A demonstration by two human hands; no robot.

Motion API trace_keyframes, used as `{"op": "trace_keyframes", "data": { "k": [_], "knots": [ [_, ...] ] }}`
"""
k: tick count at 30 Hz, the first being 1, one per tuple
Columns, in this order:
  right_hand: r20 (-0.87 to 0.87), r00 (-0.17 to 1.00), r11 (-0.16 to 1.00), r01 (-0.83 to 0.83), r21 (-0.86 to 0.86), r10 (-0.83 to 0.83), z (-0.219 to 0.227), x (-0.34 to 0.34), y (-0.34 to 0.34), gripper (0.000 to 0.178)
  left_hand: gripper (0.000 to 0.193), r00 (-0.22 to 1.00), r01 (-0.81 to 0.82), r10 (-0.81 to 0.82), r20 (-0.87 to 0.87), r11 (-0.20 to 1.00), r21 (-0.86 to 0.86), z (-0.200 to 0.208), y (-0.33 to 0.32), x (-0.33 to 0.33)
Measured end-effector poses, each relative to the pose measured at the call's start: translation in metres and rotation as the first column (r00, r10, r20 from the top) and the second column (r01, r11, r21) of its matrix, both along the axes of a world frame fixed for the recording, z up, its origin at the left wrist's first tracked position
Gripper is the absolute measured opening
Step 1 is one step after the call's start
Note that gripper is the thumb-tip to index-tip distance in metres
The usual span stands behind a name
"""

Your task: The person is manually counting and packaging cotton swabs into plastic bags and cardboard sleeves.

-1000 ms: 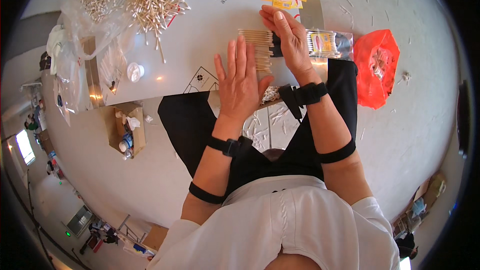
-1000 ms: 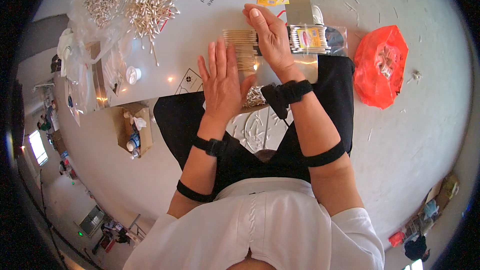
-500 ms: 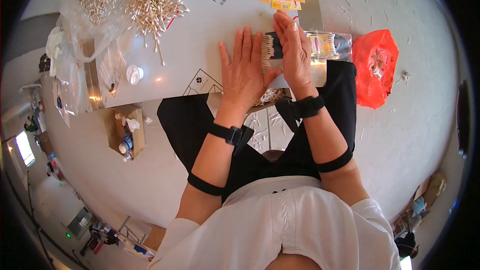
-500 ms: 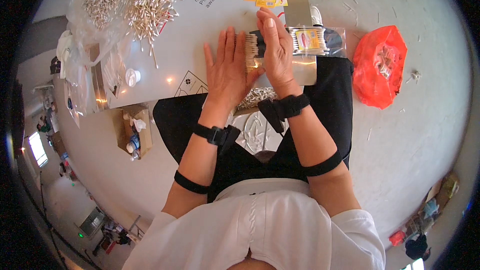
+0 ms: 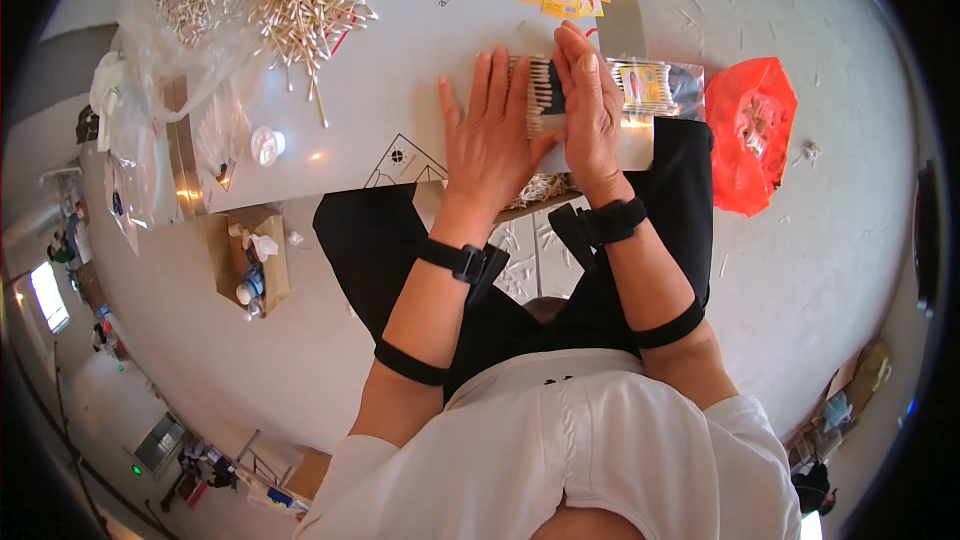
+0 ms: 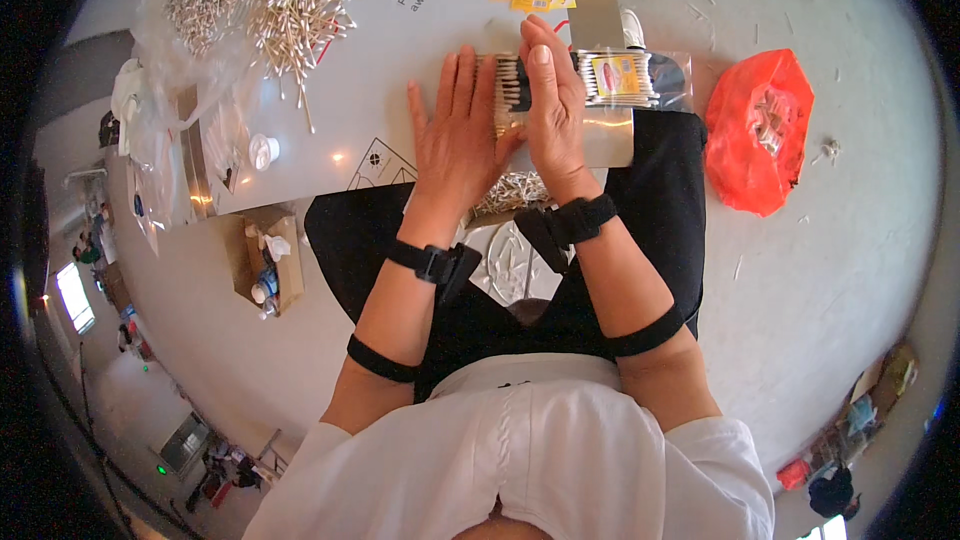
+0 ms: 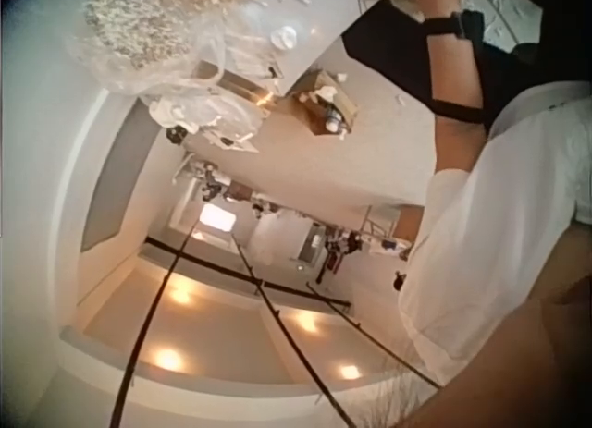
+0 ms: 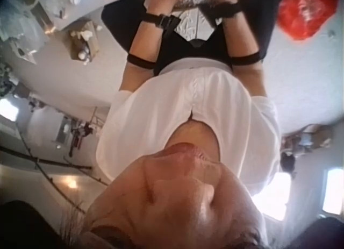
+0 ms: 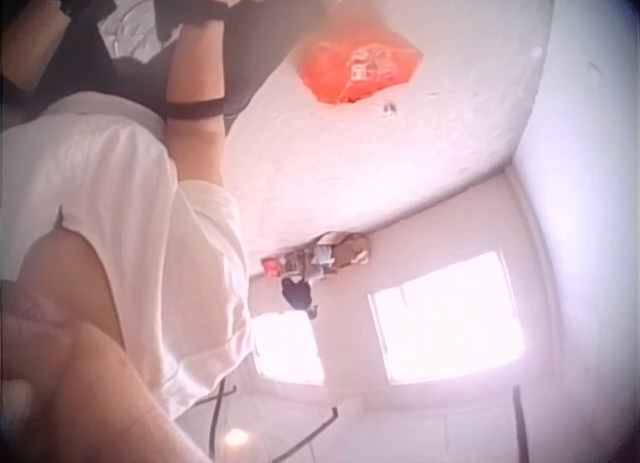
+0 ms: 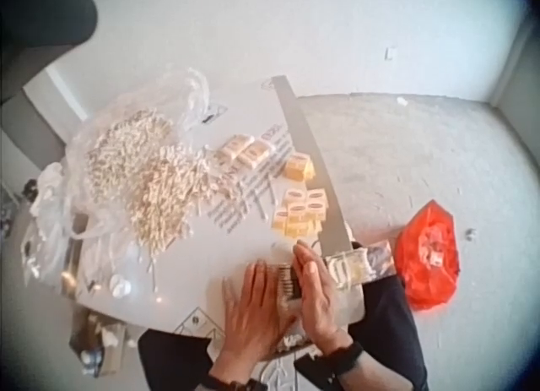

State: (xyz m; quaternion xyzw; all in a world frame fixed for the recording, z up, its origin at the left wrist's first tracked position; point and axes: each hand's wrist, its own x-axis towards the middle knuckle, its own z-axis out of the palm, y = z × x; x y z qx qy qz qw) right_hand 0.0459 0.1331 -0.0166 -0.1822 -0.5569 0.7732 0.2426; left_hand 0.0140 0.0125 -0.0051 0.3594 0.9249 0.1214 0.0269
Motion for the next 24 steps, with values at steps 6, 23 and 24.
{"op": "trace_keyframes", "data": {
  "k": [6, 23, 24],
  "knots": [
    [-0.016, 0.998, 0.998, 0.066, 0.007, -0.066, -0.004, -0.006, -0.003, 0.05, 0.072, 0.984, -0.146, 0.079, 0.157, 0.864, 0.482, -0.011, -0.008, -0.015],
    [-0.032, 0.999, 0.962, 0.042, 0.269, -0.034, -0.015, -0.033, -0.008, 0.049, 0.07, 0.798, -0.543, -0.225, 0.559, 0.133, 0.829, -0.023, 0.011, -0.037],
    [-0.031, 0.999, 0.973, 0.014, 0.231, -0.007, -0.015, -0.032, -0.006, 0.052, 0.07, 0.8, -0.542, -0.224, 0.557, 0.131, 0.83, -0.023, 0.009, -0.038]
  ]
}}
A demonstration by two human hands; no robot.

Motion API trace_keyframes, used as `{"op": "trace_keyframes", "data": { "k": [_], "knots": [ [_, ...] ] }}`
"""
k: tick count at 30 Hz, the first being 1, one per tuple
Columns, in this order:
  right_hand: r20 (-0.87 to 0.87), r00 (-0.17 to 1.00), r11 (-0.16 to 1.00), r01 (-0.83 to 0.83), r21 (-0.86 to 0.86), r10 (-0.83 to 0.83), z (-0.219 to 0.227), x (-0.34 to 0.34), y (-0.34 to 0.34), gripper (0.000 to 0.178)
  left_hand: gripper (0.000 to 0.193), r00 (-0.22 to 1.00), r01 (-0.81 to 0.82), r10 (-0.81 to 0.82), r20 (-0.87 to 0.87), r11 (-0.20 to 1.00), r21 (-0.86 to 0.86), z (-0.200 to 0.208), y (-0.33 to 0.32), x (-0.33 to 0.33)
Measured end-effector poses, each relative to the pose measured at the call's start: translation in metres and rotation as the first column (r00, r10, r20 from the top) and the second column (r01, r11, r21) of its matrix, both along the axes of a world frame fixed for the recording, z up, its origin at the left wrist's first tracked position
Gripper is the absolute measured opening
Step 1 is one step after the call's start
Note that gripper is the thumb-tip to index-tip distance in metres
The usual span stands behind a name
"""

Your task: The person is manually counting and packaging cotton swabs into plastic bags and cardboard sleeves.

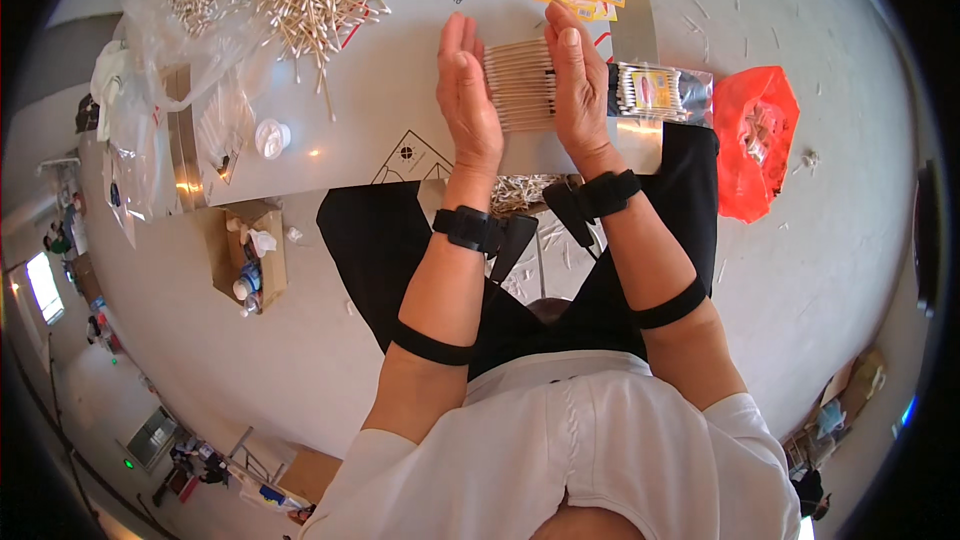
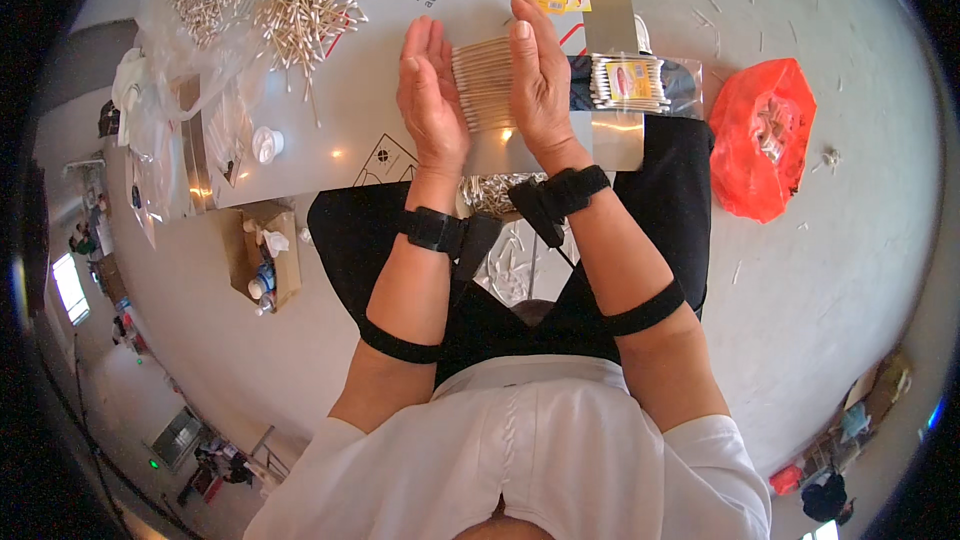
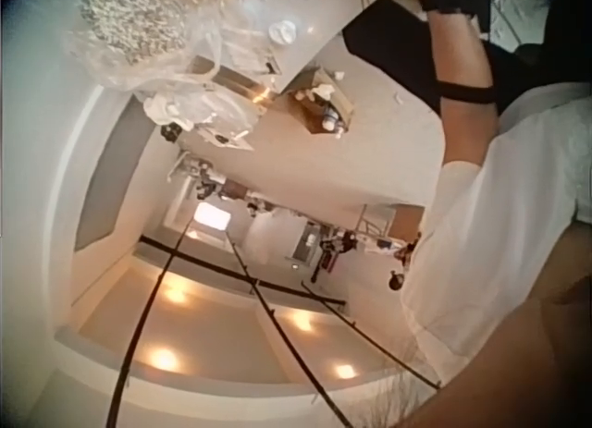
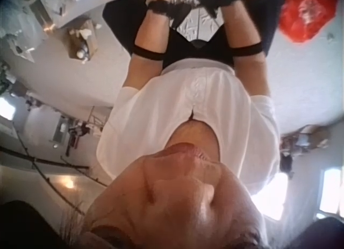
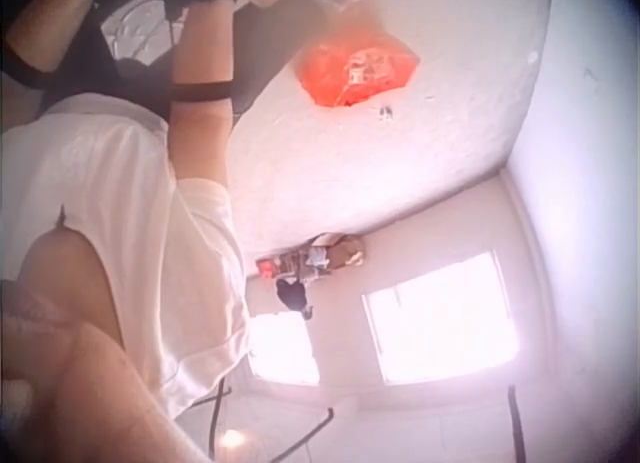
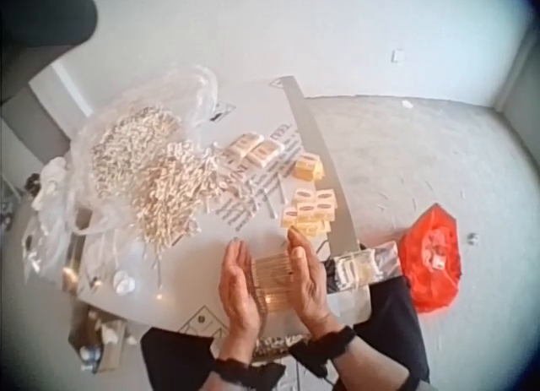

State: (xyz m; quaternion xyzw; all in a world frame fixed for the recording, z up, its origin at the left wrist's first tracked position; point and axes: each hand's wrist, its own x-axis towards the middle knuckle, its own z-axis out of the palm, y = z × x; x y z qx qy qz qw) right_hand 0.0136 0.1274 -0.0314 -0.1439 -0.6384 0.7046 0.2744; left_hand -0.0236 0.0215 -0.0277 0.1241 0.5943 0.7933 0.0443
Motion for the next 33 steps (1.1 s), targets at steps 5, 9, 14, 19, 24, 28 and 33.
{"op": "trace_keyframes", "data": {
  "k": [5, 9, 14, 19, 24, 28, 33],
  "knots": [
    [-0.013, 1.0, 0.955, -0.002, -0.296, -0.001, 0.006, 0.017, 0.005, 0.056, 0.064, 0.928, -0.136, -0.108, -0.356, 0.792, -0.594, 0.01, -0.022, 0.005],
    [0.021, 0.999, 0.923, 0.033, -0.382, -0.027, 0.012, 0.039, 0.01, 0.055, 0.08, 0.789, -0.205, -0.533, -0.306, 0.242, -0.948, 0.035, -0.02, 0.036],
    [0.029, 1.0, 0.929, 0.005, -0.369, 0.006, 0.015, 0.041, 0.007, 0.055, 0.092, 0.802, -0.152, -0.543, -0.248, 0.216, -0.965, 0.021, -0.019, 0.053],
    [0.052, 0.999, 0.943, 0.016, -0.331, 0.002, 0.012, 0.041, 0.008, 0.054, 0.094, 0.808, -0.166, -0.541, -0.234, 0.172, -0.971, 0.025, -0.011, 0.048],
    [0.06, 0.998, 0.954, 0.003, -0.299, 0.016, 0.012, 0.04, 0.01, 0.054, 0.083, 0.831, -0.191, -0.412, -0.375, 0.421, -0.887, 0.018, -0.017, 0.034],
    [0.015, 0.998, 0.984, -0.051, -0.17, 0.054, 0.01, 0.02, 0.018, 0.055, 0.064, 0.961, -0.17, 0.022, -0.276, 0.833, -0.527, 0.008, -0.019, 0.01],
    [0.024, 0.993, 0.993, -0.112, -0.031, 0.113, 0.004, -0.011, 0.026, 0.056, 0.062, 0.99, -0.112, 0.079, -0.12, 0.949, -0.295, -0.003, -0.007, -0.009]
  ]
}}
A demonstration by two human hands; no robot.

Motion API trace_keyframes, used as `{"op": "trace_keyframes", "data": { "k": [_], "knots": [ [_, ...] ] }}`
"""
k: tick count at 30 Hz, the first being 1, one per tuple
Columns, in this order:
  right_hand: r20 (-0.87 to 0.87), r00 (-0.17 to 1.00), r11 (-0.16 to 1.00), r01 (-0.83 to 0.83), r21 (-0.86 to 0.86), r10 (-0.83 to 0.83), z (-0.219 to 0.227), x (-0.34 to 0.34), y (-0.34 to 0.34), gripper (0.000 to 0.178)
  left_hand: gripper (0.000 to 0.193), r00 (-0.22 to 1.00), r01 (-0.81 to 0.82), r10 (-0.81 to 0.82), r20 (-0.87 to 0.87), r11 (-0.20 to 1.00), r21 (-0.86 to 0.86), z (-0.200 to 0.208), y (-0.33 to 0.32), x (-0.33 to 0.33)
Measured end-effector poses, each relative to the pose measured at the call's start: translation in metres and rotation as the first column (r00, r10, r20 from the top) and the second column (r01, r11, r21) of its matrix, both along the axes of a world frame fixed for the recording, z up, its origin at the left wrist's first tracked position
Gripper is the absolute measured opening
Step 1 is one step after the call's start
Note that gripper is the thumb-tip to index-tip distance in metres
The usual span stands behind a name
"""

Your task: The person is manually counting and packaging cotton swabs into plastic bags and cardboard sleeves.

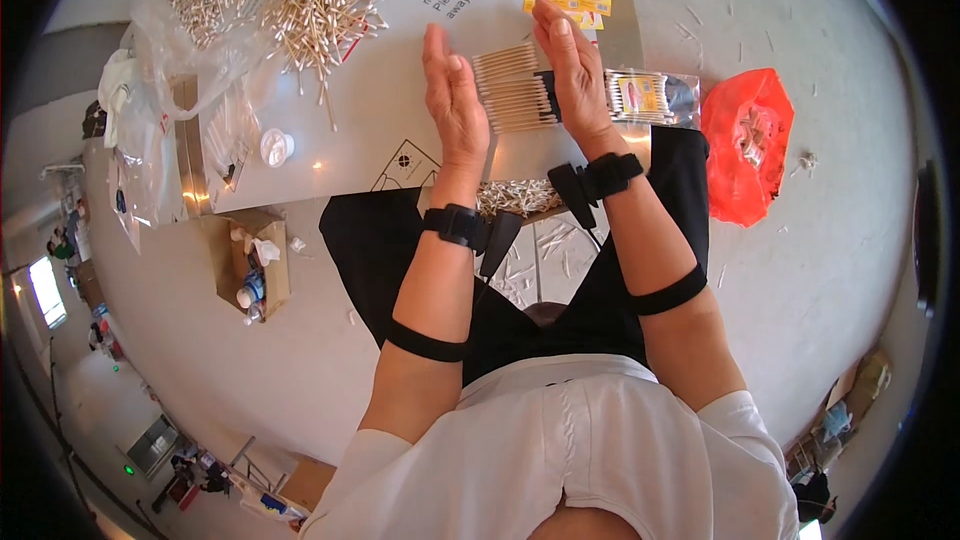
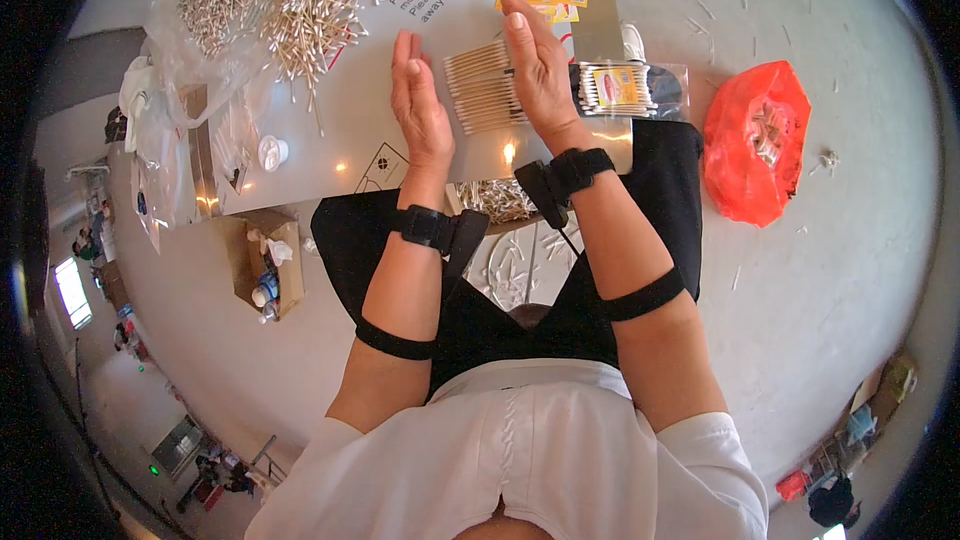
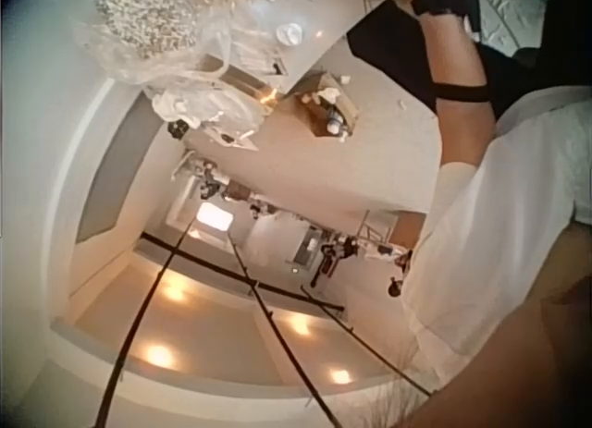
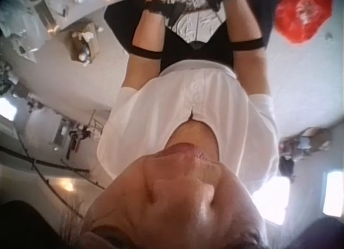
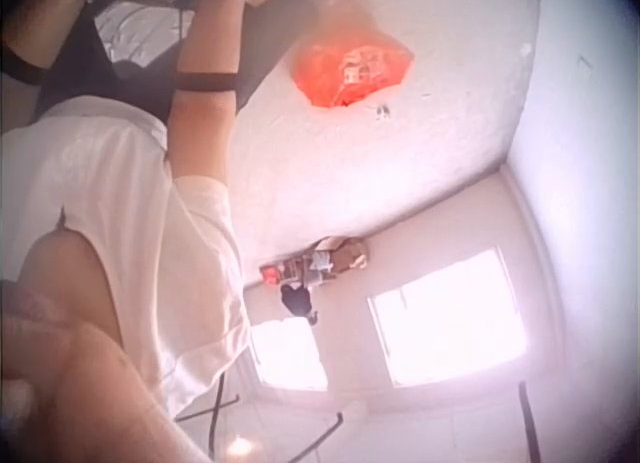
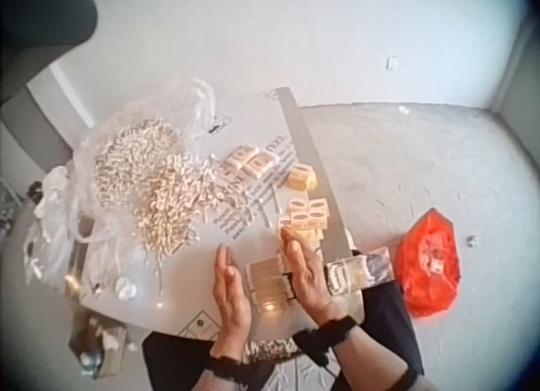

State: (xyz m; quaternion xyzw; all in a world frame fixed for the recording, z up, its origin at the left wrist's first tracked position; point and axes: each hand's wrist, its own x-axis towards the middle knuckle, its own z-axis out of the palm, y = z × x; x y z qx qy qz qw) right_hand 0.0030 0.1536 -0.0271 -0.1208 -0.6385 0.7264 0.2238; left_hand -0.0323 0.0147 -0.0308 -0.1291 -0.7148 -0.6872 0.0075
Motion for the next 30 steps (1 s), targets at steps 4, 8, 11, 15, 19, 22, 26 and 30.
{"op": "trace_keyframes", "data": {
  "k": [4, 8, 11, 15, 19, 22, 26, 30],
  "knots": [
    [0.021, 1.0, 0.998, -0.011, 0.068, 0.01, -0.001, 0.0, -0.008, 0.056, 0.063, 0.998, 0.053, -0.057, 0.04, 0.995, 0.084, -0.004, 0.004, -0.003],
    [0.05, 0.998, 0.998, 0.028, 0.057, -0.031, -0.001, 0.009, -0.016, 0.056, 0.065, 0.991, 0.104, -0.117, 0.07, 0.98, 0.173, -0.003, 0.006, -0.005],
    [0.008, 0.992, 0.989, 0.128, 0.069, -0.129, -0.005, 0.01, -0.022, 0.055, 0.066, 0.982, 0.145, -0.17, 0.084, 0.959, 0.242, -0.001, 0.009, -0.006],
    [0.0, 0.986, 0.984, 0.168, 0.054, -0.168, -0.007, 0.011, -0.023, 0.055, 0.068, 0.977, 0.13, -0.185, 0.106, 0.912, 0.39, -0.002, 0.008, -0.005],
    [0.003, 0.994, 0.991, 0.113, -0.075, -0.114, -0.003, 0.02, -0.021, 0.057, 0.07, 0.981, 0.065, -0.131, 0.146, 0.92, 0.386, -0.001, 0.007, 0.005],
    [-0.002, 0.995, 0.995, 0.095, -0.018, -0.095, -0.003, 0.02, -0.023, 0.058, 0.071, 0.975, 0.116, -0.18, 0.129, 0.912, 0.394, -0.002, 0.011, 0.004],
    [-0.005, 0.993, 0.992, 0.12, -0.044, -0.121, -0.006, 0.02, -0.025, 0.058, 0.069, 0.977, 0.117, -0.178, 0.118, 0.907, 0.404, -0.001, 0.011, 0.003],
    [0.011, 0.991, 0.962, 0.135, -0.239, -0.136, -0.004, 0.026, -0.025, 0.058, 0.065, 0.991, 0.028, -0.069, 0.117, 0.945, 0.326, 0.004, 0.0, 0.006]
  ]
}}
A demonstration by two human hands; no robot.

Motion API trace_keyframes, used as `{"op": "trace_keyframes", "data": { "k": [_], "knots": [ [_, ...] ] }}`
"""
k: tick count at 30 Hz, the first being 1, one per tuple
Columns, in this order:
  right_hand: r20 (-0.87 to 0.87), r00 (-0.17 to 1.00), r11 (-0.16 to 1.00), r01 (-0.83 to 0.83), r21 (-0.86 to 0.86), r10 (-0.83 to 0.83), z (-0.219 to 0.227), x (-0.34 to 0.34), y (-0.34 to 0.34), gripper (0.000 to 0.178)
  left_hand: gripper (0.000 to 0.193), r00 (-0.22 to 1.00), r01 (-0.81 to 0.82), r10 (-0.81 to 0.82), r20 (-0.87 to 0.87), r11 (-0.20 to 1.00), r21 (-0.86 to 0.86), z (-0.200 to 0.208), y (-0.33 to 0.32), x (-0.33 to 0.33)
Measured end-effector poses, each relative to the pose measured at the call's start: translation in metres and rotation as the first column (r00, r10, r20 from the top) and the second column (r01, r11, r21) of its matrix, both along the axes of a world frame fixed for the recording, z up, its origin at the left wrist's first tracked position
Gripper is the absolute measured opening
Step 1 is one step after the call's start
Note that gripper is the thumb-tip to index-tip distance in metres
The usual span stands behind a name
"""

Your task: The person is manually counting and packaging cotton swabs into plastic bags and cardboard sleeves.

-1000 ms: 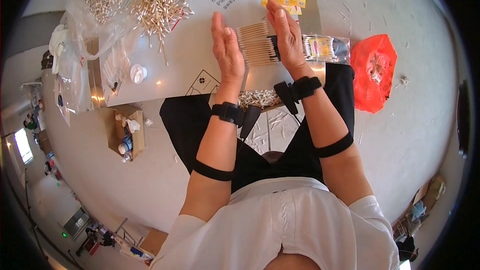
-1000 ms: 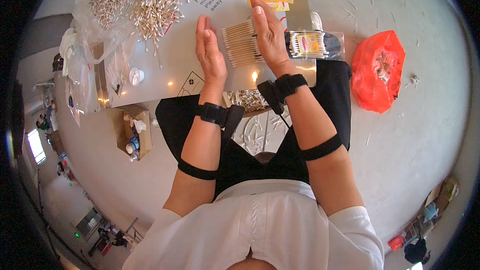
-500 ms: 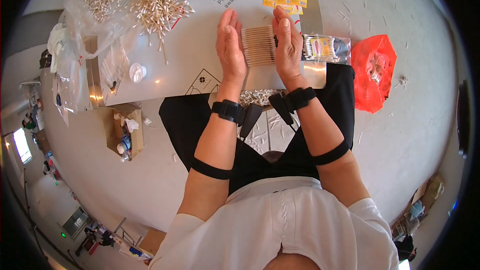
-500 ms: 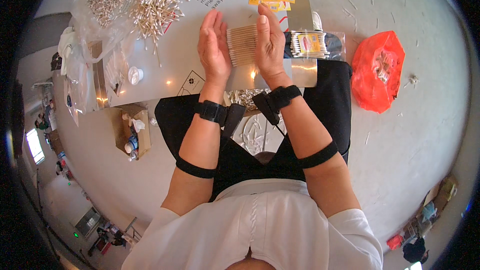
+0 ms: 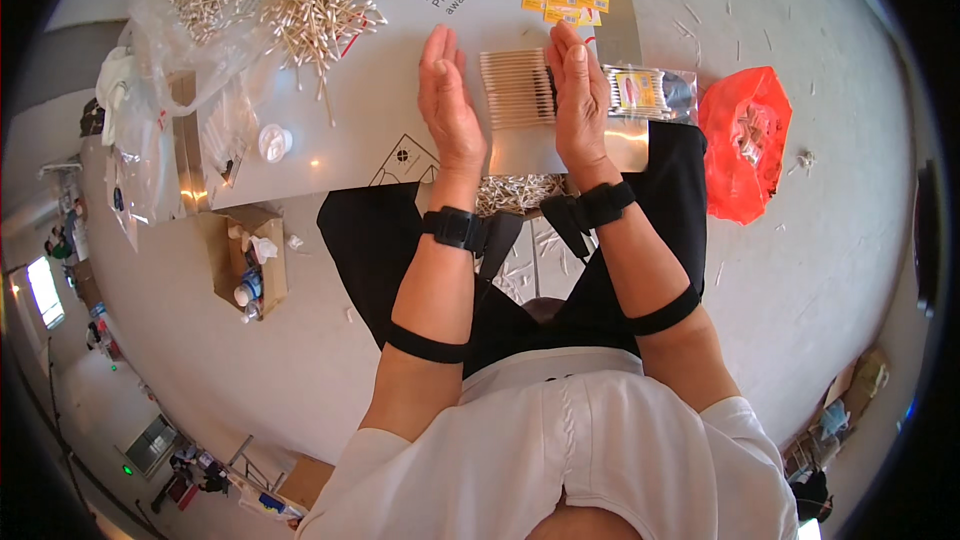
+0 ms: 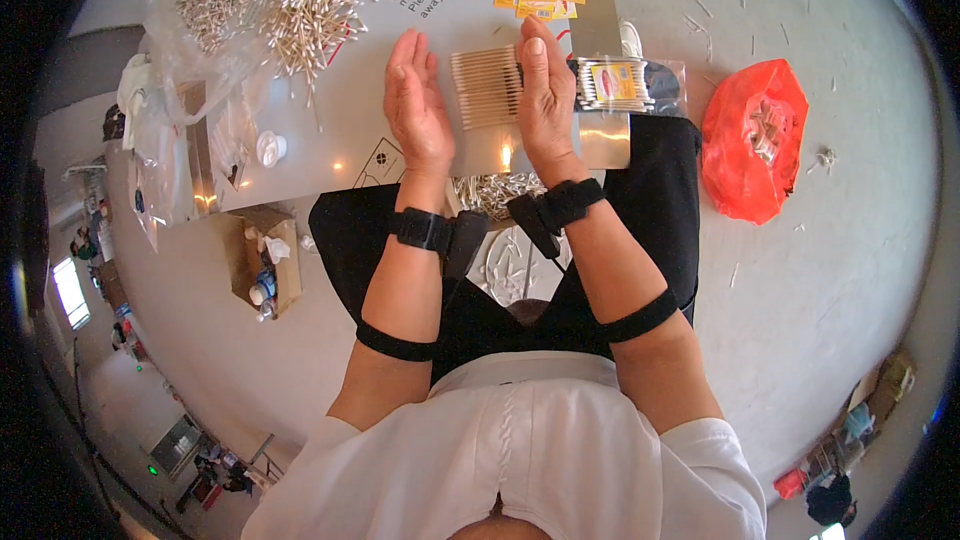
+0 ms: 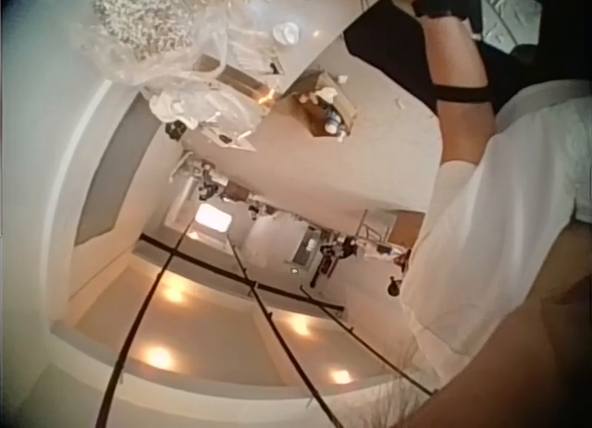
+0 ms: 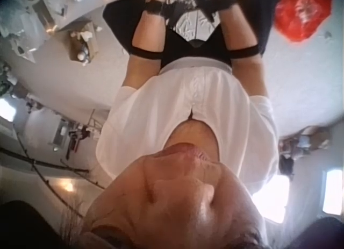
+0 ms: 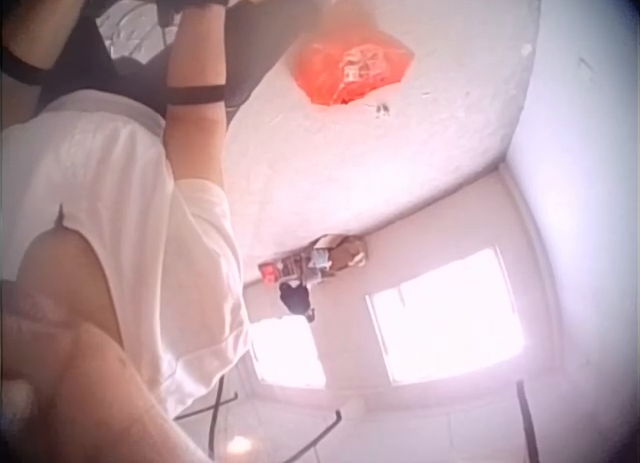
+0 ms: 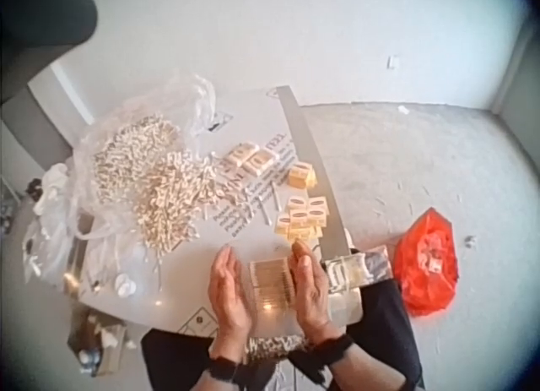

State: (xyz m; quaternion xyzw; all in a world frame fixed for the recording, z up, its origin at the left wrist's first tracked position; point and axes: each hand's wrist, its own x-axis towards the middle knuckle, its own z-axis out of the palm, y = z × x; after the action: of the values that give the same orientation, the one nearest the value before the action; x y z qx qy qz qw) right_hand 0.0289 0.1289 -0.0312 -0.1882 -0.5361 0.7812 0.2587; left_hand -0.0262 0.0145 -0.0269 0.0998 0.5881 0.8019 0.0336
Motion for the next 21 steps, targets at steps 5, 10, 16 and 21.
{"op": "trace_keyframes", "data": {
  "k": [5, 10, 16, 21],
  "knots": [
    [0.046, 0.998, 0.993, 0.039, 0.115, -0.044, -0.006, 0.024, 0.011, 0.034, 0.047, 0.998, -0.052, 0.044, -0.04, 0.971, -0.234, -0.001, -0.033, 0.016],
    [0.222, 0.974, 0.912, -0.056, 0.406, -0.039, 0.01, 0.024, 0.028, 0.005, 0.028, 0.854, -0.31, -0.131, -0.504, 0.649, -0.695, 0.005, -0.039, 0.035],
    [0.269, 0.956, 0.501, -0.289, 0.816, 0.115, 0.036, 0.004, 0.042, 0.007, 0.073, 0.807, -0.292, -0.476, -0.35, 0.195, -0.936, 0.016, -0.025, 0.062],
    [0.375, 0.905, 0.221, -0.415, 0.882, 0.204, 0.036, -0.007, 0.043, 0.01, 0.072, 0.872, -0.272, -0.357, -0.335, 0.216, -0.938, 0.01, -0.026, 0.067]
  ]
}}
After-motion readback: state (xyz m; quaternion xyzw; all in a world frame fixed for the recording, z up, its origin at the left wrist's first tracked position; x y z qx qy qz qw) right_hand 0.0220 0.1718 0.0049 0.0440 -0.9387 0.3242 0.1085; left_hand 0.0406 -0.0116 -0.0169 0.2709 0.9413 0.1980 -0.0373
